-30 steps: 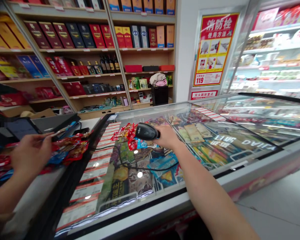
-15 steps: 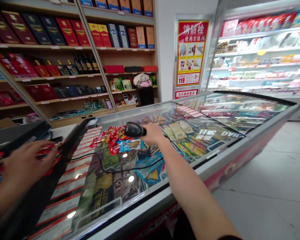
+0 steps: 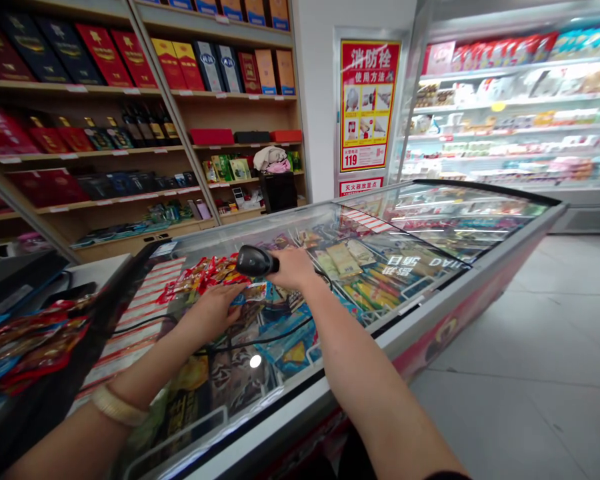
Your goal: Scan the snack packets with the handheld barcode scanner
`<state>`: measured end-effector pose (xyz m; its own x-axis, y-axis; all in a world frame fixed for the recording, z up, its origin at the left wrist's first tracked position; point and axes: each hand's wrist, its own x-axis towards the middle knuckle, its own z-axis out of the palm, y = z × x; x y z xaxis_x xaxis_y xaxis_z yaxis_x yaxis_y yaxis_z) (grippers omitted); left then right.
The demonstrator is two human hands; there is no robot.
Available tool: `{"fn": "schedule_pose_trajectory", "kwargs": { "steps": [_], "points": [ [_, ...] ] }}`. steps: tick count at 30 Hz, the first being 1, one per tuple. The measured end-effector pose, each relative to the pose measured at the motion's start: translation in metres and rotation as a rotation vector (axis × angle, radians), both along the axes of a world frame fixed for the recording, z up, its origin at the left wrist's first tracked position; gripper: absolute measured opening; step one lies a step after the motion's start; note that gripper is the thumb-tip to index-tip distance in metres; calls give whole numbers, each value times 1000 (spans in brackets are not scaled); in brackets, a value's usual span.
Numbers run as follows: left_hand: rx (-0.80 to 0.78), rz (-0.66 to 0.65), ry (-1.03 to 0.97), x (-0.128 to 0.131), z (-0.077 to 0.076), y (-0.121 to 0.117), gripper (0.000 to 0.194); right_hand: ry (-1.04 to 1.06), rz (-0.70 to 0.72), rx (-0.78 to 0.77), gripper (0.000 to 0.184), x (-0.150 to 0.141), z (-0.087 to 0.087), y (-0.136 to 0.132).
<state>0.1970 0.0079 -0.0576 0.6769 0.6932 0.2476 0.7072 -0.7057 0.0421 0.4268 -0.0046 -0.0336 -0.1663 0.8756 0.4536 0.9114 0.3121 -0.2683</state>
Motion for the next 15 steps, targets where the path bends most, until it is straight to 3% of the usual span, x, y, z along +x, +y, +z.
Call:
{"fn": "schedule_pose_trajectory", "kwargs": {
  "steps": [4,9,11,15],
  "points": [
    [34,0,-51,1,3,-1,39,10,-30,1,26,0,1,1],
    [-63,203,-453,-4,7,-3,29,27,-125,13,25,-1,6,-3],
    [-189,295,-666,-8,9,-4,28,57,-160,29,26,-1,7,-3],
    [-596,405,-1069,-20,14,-9,28,118,-189,54,28,1,6,-3]
  ]
}}
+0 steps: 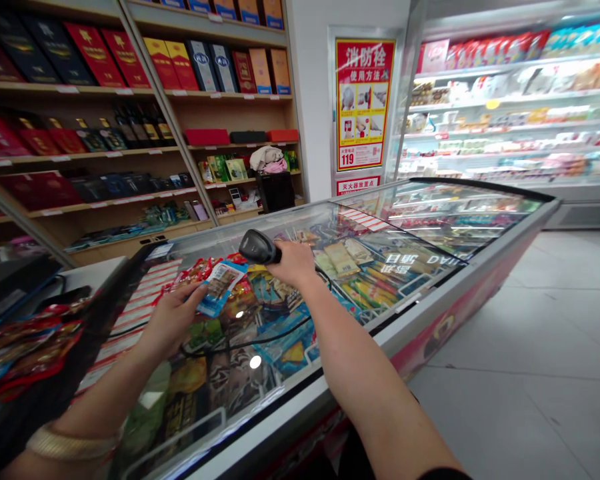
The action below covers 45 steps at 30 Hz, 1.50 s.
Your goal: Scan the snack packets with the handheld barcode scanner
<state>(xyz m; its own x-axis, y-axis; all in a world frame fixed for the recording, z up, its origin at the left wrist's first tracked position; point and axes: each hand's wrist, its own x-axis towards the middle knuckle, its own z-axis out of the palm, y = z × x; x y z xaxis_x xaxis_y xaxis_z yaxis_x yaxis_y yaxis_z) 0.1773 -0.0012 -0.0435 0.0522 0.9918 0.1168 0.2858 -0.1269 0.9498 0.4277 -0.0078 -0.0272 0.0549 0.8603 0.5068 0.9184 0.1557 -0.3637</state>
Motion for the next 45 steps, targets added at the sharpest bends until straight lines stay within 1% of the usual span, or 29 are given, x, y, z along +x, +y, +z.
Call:
{"fn": "schedule_pose_trajectory", "kwargs": {
  "steps": [2,4,6,8,10,11,13,15,17,20,29,33,36,38,41,44,45],
  "points": [
    [-98,0,-156,-7,3,-4,25,4,33,11,27,0,-1,0],
    [-131,9,-256,-13,6,-8,24,0,98,19,25,-1,-1,0],
    [-134,31,-321,-17,6,-11,26,-4,173,20,25,-4,-1,0],
    [-83,76,-344,-20,3,-13,31,-11,247,21,25,-6,-1,-1],
    [61,154,-288,-22,0,-14,34,-16,311,19,25,-9,0,-3],
    [150,195,-222,-23,-2,-14,35,-16,340,14,25,-11,1,-4],
    [304,250,-43,-25,-5,-14,34,-11,389,-6,24,-14,2,-6],
    [384,277,119,-27,-7,-14,33,-15,422,-21,23,-17,4,-8],
    [425,291,220,-28,-9,-14,32,-28,433,-24,22,-19,5,-10],
    [480,301,296,-29,-10,-14,32,-34,436,-30,21,-20,5,-11],
    [558,255,366,-26,-10,-16,29,-35,435,-37,19,-21,1,-8],
    [614,265,445,-34,-6,-18,30,-4,441,-18,20,-20,0,-9],
    [690,278,542,-54,3,-21,28,17,430,-1,23,-19,-3,-9],
    [729,295,610,-77,10,-24,26,19,419,10,23,-18,-6,-8],
    [766,378,717,-125,23,-31,22,11,421,27,21,-17,-9,-6],
    [796,515,830,-183,40,-39,18,3,425,29,17,-16,-10,-5],
    [787,539,871,-201,46,-40,18,1,425,29,16,-16,-10,-5]
  ]
}}
